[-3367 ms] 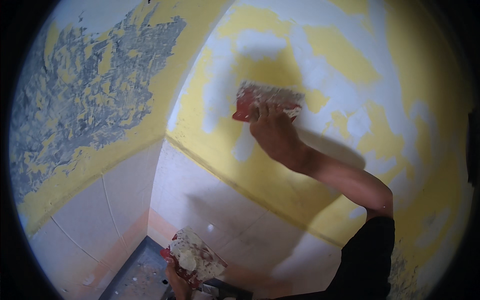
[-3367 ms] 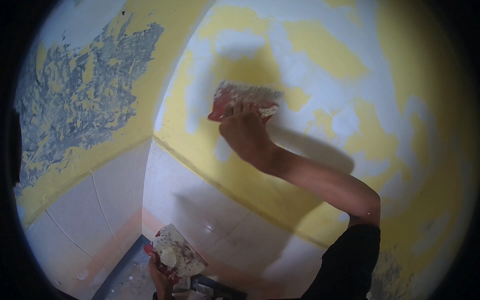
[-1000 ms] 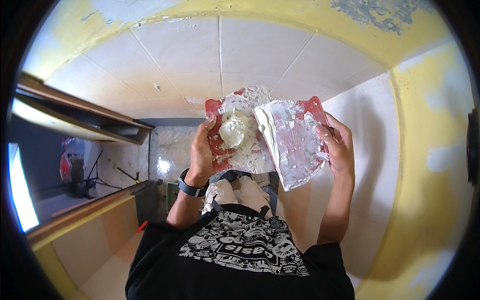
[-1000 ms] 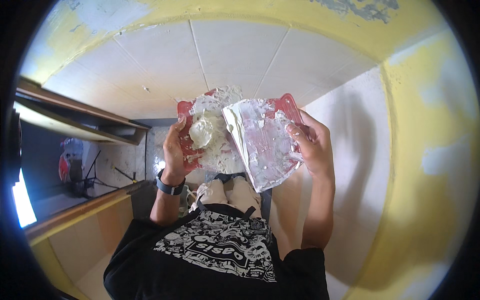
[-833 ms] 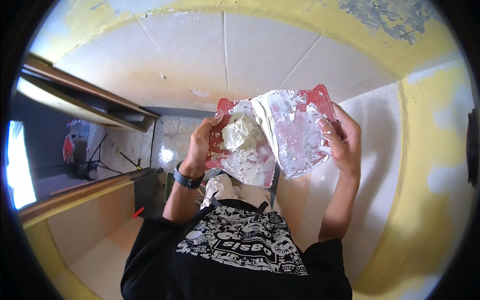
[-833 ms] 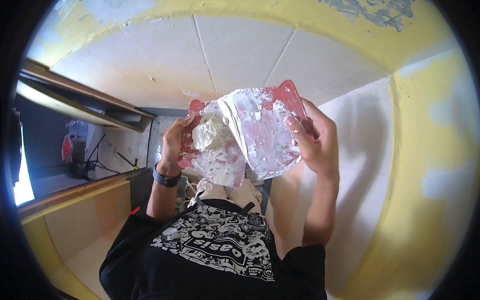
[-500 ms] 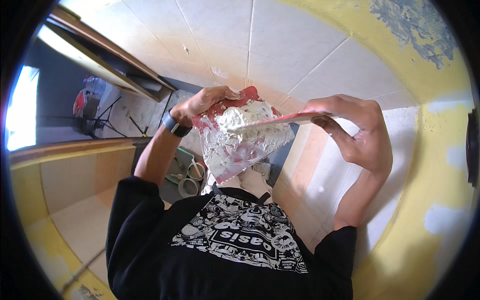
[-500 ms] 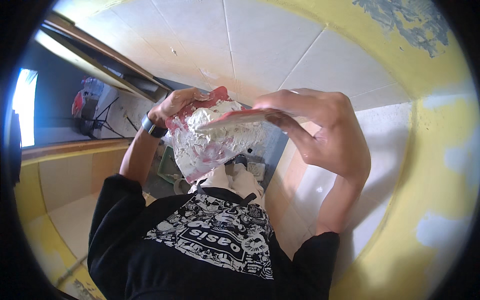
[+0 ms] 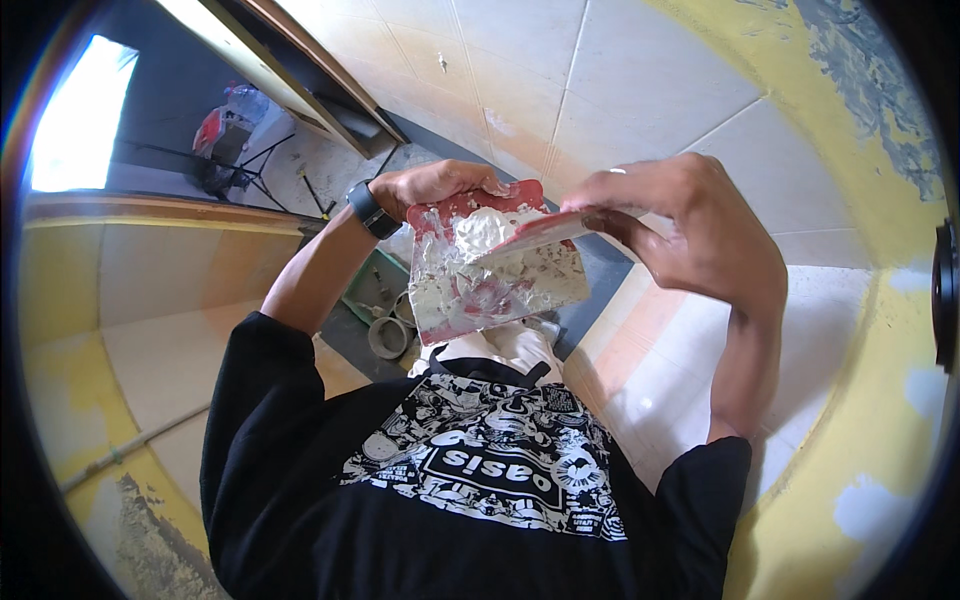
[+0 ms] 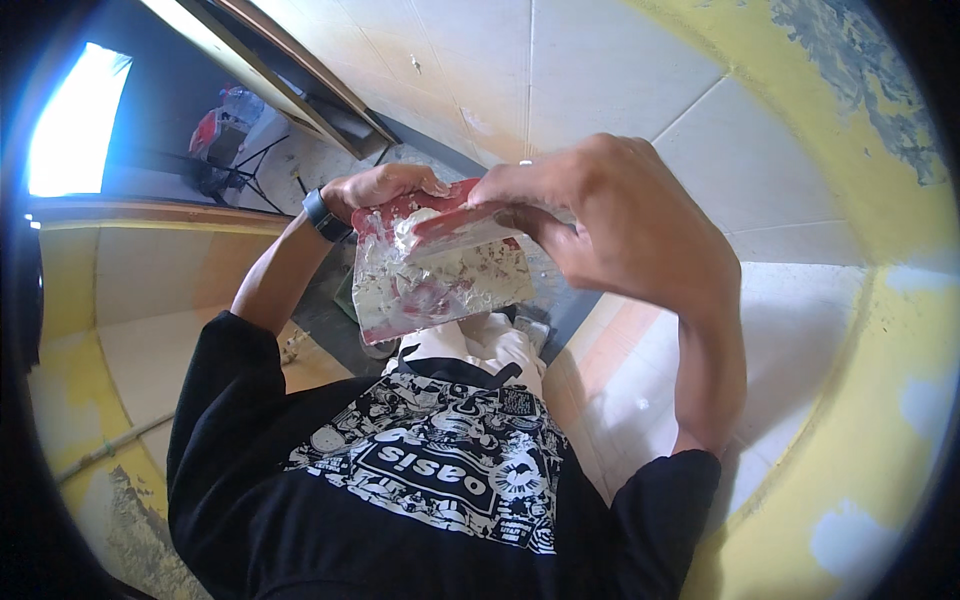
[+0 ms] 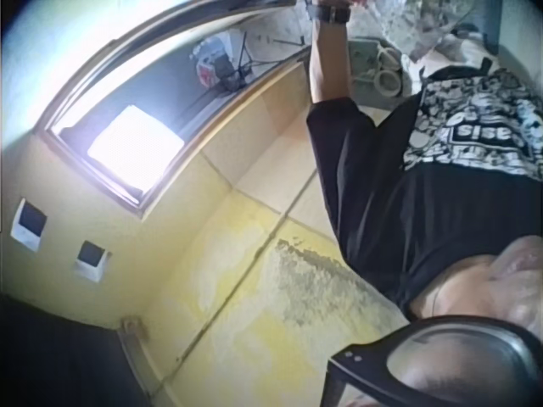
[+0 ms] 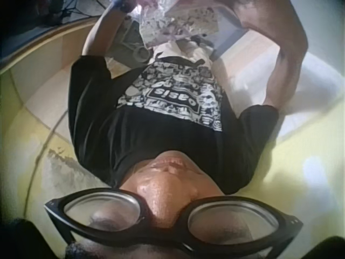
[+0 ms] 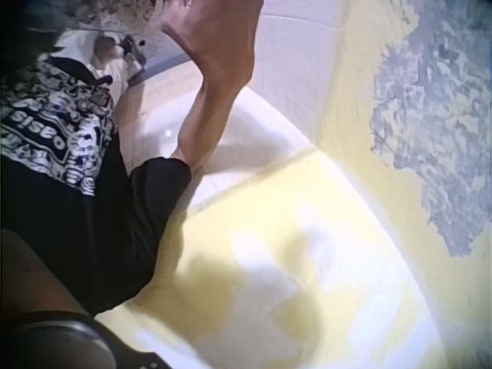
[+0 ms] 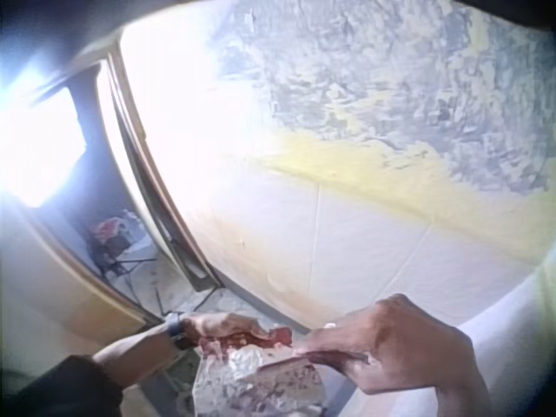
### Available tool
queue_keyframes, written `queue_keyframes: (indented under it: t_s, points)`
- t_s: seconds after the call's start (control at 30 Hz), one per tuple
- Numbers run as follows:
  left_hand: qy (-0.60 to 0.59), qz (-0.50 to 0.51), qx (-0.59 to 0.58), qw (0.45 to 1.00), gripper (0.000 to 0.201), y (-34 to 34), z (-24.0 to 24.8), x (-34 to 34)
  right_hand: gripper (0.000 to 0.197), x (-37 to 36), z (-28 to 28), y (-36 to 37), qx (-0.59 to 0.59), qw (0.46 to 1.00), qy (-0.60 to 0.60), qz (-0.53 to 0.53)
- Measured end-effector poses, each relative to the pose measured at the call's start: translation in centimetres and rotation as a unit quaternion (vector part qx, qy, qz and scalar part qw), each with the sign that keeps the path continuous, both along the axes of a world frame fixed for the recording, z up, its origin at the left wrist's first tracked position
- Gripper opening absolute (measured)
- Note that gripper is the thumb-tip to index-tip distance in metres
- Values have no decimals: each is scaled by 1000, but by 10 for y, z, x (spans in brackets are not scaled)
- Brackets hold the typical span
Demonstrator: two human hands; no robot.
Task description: The person uses two putty knives to transfer and apply plaster to the upper section of a wall and around a vertical pipe.
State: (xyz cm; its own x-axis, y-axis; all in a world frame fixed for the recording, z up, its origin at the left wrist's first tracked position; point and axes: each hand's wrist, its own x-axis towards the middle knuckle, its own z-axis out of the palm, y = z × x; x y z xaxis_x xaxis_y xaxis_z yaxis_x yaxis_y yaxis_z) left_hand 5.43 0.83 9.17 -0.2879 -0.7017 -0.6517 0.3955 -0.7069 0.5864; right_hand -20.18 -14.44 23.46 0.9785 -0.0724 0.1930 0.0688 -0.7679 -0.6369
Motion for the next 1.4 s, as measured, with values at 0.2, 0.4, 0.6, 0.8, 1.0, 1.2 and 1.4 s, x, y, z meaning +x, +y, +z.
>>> queue_keyframes:
  t_s: [0.2,0.4,0.6,0.8,1.0,1.2,1.4]
  points:
    - [-62,41,18,997,37,15,18,-6,28,11,-32,-28,110,993,13,32]
    - [-124,147,34,981,37,17,11,-20,34,14,-67,-61,224,968,102,49]
    - [-116,224,10,968,39,25,-12,-10,30,22,-105,-69,336,922,183,54]
    - [-150,276,-121,941,42,60,-54,4,28,14,-156,-49,458,873,166,-8]
    - [-28,435,-38,899,36,102,-46,-7,51,24,-185,-9,657,742,127,-30]
    - [6,573,-91,814,39,156,-82,12,56,76,-163,40,700,710,7,-83]
    - [8,666,-120,736,42,202,-99,43,51,127,-160,66,707,694,-48,-130]
